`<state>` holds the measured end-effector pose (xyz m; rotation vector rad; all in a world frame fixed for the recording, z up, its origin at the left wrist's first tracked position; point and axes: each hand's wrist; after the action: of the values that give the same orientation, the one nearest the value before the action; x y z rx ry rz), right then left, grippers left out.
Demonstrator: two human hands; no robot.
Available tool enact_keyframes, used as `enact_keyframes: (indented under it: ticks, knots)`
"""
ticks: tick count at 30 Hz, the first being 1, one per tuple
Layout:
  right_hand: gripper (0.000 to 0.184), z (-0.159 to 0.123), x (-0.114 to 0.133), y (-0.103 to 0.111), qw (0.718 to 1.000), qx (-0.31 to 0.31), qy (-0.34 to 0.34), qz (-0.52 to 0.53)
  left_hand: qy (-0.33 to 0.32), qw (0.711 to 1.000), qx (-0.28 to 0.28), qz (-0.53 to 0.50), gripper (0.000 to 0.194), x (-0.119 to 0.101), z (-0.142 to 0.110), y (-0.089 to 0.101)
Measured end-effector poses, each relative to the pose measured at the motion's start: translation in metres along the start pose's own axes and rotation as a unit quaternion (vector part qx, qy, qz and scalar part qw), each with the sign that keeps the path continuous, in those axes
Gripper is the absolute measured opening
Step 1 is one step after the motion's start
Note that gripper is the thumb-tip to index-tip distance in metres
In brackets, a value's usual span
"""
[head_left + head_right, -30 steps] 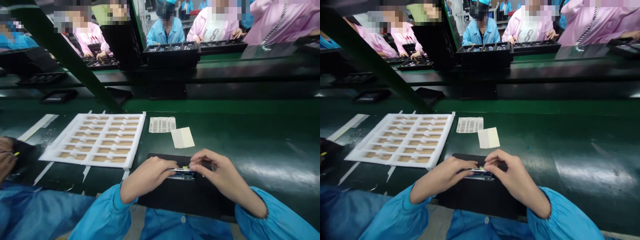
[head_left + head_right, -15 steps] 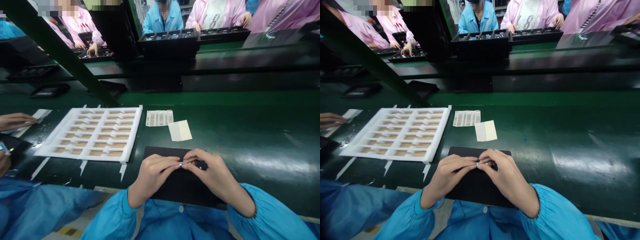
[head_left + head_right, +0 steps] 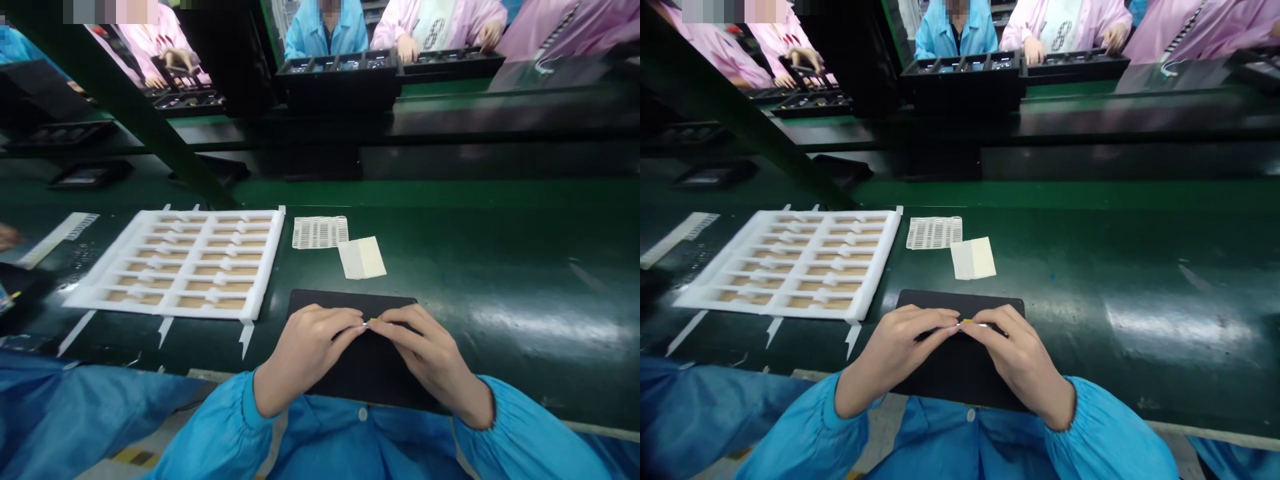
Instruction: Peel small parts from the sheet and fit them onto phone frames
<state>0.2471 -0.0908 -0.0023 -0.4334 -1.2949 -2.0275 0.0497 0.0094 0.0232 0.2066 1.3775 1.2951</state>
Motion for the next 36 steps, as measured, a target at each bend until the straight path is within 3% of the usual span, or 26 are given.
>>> enact_keyframes:
  ticks: [2,6,9,13,16,18,22,25,29,36]
  knots:
    - [0.045,-0.002,0.000,0.000,0.999,-0.003,0.023,-0.041,-0.015,0.999,-0.028,0.007,0.012,0.002,-0.002,-0.002]
    - [0.045,-0.004,0.000,-0.001,0.997,-0.003,0.044,-0.065,-0.108,0.991,-0.078,0.027,0.018,0.009,-0.011,-0.006]
    - [0.034,0.001,0.001,0.002,0.999,0.021,0.011,-0.028,-0.141,0.985,-0.079,0.058,0.023,0.013,-0.017,-0.007]
    - [0.015,0.027,-0.004,0.009,0.997,0.018,-0.067,0.024,-0.130,0.988,-0.063,0.057,0.023,0.013,-0.018,-0.007]
    - [0.015,0.065,-0.022,0.006,0.993,-0.006,-0.107,0.041,-0.097,0.995,-0.036,0.013,0.027,0.017,-0.010,-0.001]
    - [0.017,0.098,-0.042,-0.005,0.993,-0.014,-0.119,0.017,-0.037,0.998,0.001,-0.058,0.027,0.029,0.004,0.009]
    - [0.011,0.166,-0.085,-0.043,0.992,0.033,-0.114,-0.054,0.135,0.962,0.084,-0.222,0.018,0.075,0.047,0.028]
    - [0.012,0.200,-0.107,-0.070,0.989,0.070,-0.103,-0.082,0.201,0.942,0.097,-0.250,0.020,0.112,0.071,0.030]
    - [0.014,0.214,-0.122,-0.087,0.981,0.117,-0.100,-0.119,0.226,0.945,0.066,-0.228,0.019,0.134,0.075,0.019]
    - [0.013,0.218,-0.132,-0.090,0.975,0.149,-0.122,-0.115,0.264,0.943,0.055,-0.196,0.015,0.130,0.067,0.014]
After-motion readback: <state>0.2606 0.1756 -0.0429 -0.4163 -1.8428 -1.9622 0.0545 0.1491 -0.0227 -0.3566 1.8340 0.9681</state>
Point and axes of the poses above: each hand's wrist, its own z-axis towards the middle knuckle, its own y-axis out of the back of the hand, x = y × z, and after that the axes turned 4 degrees about -z, right-handed
